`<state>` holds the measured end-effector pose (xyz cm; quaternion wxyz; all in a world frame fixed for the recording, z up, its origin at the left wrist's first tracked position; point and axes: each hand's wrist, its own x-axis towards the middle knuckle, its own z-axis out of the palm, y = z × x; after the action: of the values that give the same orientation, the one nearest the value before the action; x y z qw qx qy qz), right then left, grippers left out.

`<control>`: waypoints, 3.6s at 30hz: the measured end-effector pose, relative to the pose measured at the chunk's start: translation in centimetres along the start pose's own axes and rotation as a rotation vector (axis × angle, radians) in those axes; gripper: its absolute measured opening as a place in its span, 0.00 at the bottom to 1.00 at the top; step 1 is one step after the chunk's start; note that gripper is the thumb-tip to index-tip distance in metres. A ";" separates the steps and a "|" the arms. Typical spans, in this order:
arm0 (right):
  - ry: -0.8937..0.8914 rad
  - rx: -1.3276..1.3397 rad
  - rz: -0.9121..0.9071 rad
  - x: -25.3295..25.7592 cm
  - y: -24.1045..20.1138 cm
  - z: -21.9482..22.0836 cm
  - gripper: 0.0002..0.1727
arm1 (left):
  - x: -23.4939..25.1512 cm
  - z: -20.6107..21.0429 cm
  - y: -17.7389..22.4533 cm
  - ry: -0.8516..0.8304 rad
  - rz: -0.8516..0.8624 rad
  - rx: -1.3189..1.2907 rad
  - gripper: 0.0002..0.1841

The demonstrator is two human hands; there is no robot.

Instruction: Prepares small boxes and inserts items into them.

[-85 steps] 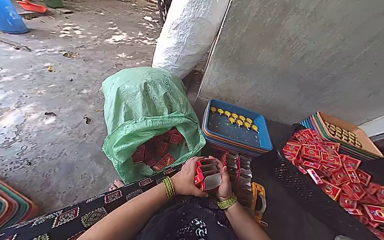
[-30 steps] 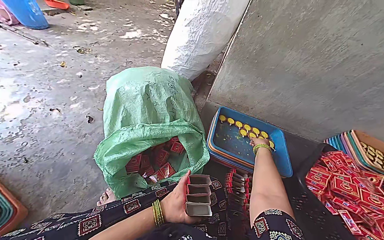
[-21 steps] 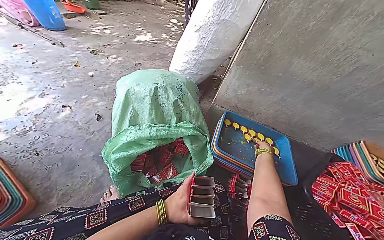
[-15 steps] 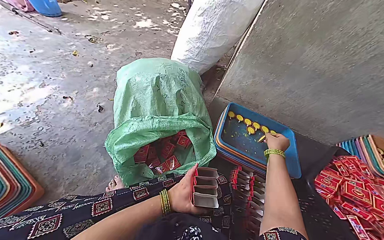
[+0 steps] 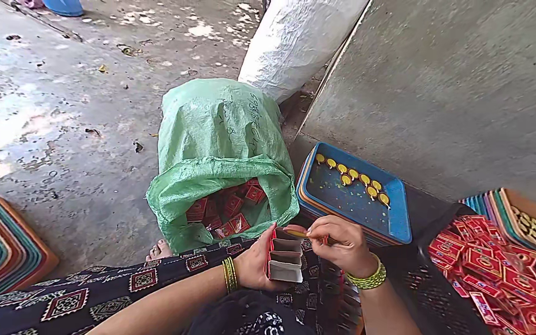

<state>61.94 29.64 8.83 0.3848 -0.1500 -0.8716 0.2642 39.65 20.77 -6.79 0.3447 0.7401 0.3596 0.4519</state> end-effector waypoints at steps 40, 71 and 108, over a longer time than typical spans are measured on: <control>0.240 -0.214 0.218 2.8 5.9 -2.5 0.11 | 0.2 -0.4 -0.5 -0.004 -0.116 -0.063 0.81; -0.083 -0.426 0.618 4.4 8.3 -3.0 0.15 | 0.1 -0.3 -1.0 0.020 -0.003 -0.024 0.79; -0.319 -0.396 -0.041 -0.8 -4.0 1.2 0.08 | -0.1 0.1 -0.3 0.018 -0.028 0.013 0.78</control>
<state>61.35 25.55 9.99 0.2106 -0.1611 -0.9589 0.1007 39.64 20.84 -7.13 0.3428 0.7333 0.3758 0.4512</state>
